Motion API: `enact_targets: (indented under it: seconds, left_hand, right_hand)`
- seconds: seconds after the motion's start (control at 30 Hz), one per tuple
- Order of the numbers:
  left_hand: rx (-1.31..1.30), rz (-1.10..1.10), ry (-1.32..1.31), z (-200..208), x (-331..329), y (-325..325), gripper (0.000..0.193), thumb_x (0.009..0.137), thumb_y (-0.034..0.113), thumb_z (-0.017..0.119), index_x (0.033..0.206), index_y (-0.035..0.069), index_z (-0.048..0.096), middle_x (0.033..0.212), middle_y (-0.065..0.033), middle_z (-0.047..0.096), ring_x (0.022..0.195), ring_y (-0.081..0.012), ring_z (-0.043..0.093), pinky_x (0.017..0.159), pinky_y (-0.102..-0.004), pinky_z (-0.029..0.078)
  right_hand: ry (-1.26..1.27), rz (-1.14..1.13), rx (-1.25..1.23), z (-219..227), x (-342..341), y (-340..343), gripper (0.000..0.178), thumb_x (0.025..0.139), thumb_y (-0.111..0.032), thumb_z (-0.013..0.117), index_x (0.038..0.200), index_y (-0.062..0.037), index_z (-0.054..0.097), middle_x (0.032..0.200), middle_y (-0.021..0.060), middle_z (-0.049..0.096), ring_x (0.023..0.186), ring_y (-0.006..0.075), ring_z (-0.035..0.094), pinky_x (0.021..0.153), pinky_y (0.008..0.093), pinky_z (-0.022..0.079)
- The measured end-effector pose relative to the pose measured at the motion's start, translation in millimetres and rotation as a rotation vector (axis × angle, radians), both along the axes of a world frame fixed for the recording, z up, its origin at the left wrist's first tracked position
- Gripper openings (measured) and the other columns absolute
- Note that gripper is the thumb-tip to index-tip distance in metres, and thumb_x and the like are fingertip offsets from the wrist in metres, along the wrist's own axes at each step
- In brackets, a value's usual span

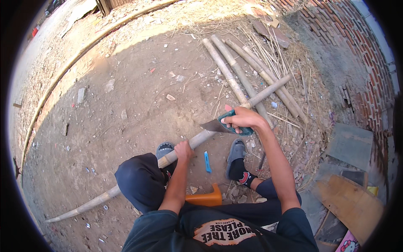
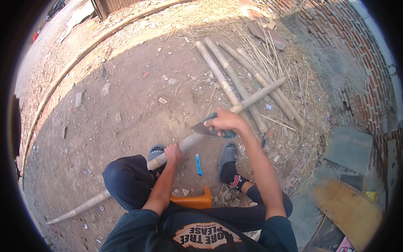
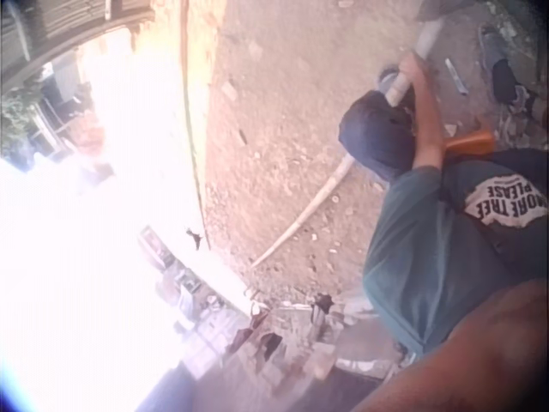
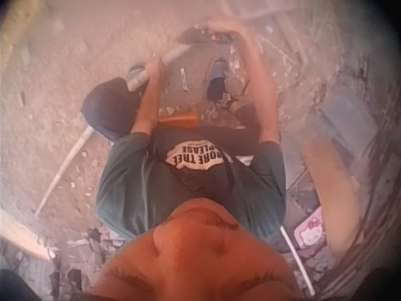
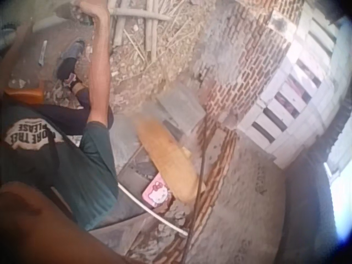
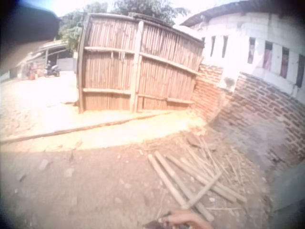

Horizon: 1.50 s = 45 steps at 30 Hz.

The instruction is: The person sits on a small stool and uses a hand saw to cut a long bamboo pole resting on the ground. They hold the pole steady with their left hand while sawing with their right hand, working through the material in a repetitive back-and-forth motion.

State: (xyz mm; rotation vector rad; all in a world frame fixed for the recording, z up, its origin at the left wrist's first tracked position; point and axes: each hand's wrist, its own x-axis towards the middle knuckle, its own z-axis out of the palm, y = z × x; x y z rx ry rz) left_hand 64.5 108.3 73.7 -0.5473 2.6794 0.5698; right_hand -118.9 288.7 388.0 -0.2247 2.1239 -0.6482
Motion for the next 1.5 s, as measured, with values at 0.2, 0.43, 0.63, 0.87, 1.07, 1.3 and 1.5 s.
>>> enact_targets:
  seconds: [0.2,0.43,0.63,0.87,1.07,1.3,1.5]
  left_hand:
    - [-0.040,0.030,0.076,0.9,-3.7,9.1,0.032,0.069,0.018,0.083,0.097,0.010,0.070,0.093,-0.0149,0.075,0.088,-0.0348,0.075,0.076,-0.0464,0.060]
    - [-0.062,-0.006,0.106,-15.2,9.4,10.1,0.037,0.070,0.017,0.082,0.104,0.010,0.068,0.092,-0.0141,0.075,0.087,-0.0353,0.075,0.073,-0.0481,0.060]
    - [-0.038,-0.044,0.093,-19.5,17.4,21.0,0.040,0.070,0.018,0.084,0.106,0.010,0.067,0.094,-0.0155,0.075,0.089,-0.0349,0.075,0.072,-0.0474,0.060]
    - [0.003,-0.056,0.070,-5.5,16.3,18.6,0.041,0.069,0.019,0.085,0.105,0.011,0.067,0.095,-0.0159,0.075,0.090,-0.0355,0.075,0.074,-0.0476,0.059]
    - [-0.033,-0.033,0.048,-7.4,14.1,17.7,0.044,0.068,0.023,0.085,0.106,0.010,0.067,0.098,-0.0155,0.075,0.093,-0.0350,0.075,0.077,-0.0482,0.059]
    - [0.111,-0.087,-0.245,-22.2,-1.3,-25.8,0.055,0.061,0.033,0.084,0.110,0.011,0.076,0.112,-0.0201,0.075,0.106,-0.0348,0.073,0.088,-0.0454,0.059]
    - [0.634,-0.213,-0.554,-62.9,-35.2,-76.6,0.058,0.050,0.035,0.082,0.099,0.006,0.080,0.106,-0.0183,0.076,0.092,-0.0297,0.074,0.082,-0.0405,0.059]
  right_hand:
    - [-0.209,-0.106,-0.014,-1.1,-81.2,-32.5,0.032,0.097,-0.031,0.067,0.078,-0.0052,0.063,0.064,-0.0003,0.058,0.054,0.0089,0.055,0.049,0.0274,0.045]
    - [0.011,0.009,-0.053,-0.3,-62.2,-60.7,0.030,0.096,-0.027,0.067,0.078,-0.0026,0.068,0.066,0.0007,0.059,0.054,0.0099,0.052,0.051,0.0293,0.044]
    - [-0.131,-0.326,-0.228,-14.8,-93.6,-17.0,0.023,0.098,-0.021,0.064,0.095,0.0020,0.068,0.070,-0.0007,0.059,0.060,0.0095,0.054,0.051,0.0270,0.045]
    - [0.134,-0.417,-0.324,-42.2,-129.4,-51.0,0.013,0.092,-0.009,0.065,0.087,0.0028,0.068,0.073,0.0100,0.067,0.060,0.0155,0.062,0.052,0.0303,0.050]
    - [0.597,0.033,-0.050,-15.8,-98.5,-149.3,0.032,0.081,-0.017,0.059,0.102,0.0051,0.071,0.107,0.0279,0.072,0.103,0.0394,0.071,0.086,0.0466,0.056]
    - [0.562,-0.099,-0.440,90.9,-56.1,-96.4,0.023,0.091,-0.021,0.057,0.098,0.0003,0.063,0.087,0.0125,0.065,0.076,0.0206,0.062,0.070,0.0348,0.049]
    - [0.435,-0.679,-0.957,113.7,7.2,51.7,0.009,0.093,-0.014,0.058,0.097,-0.0072,0.054,0.074,0.0011,0.052,0.055,0.0082,0.045,0.053,0.0254,0.038]
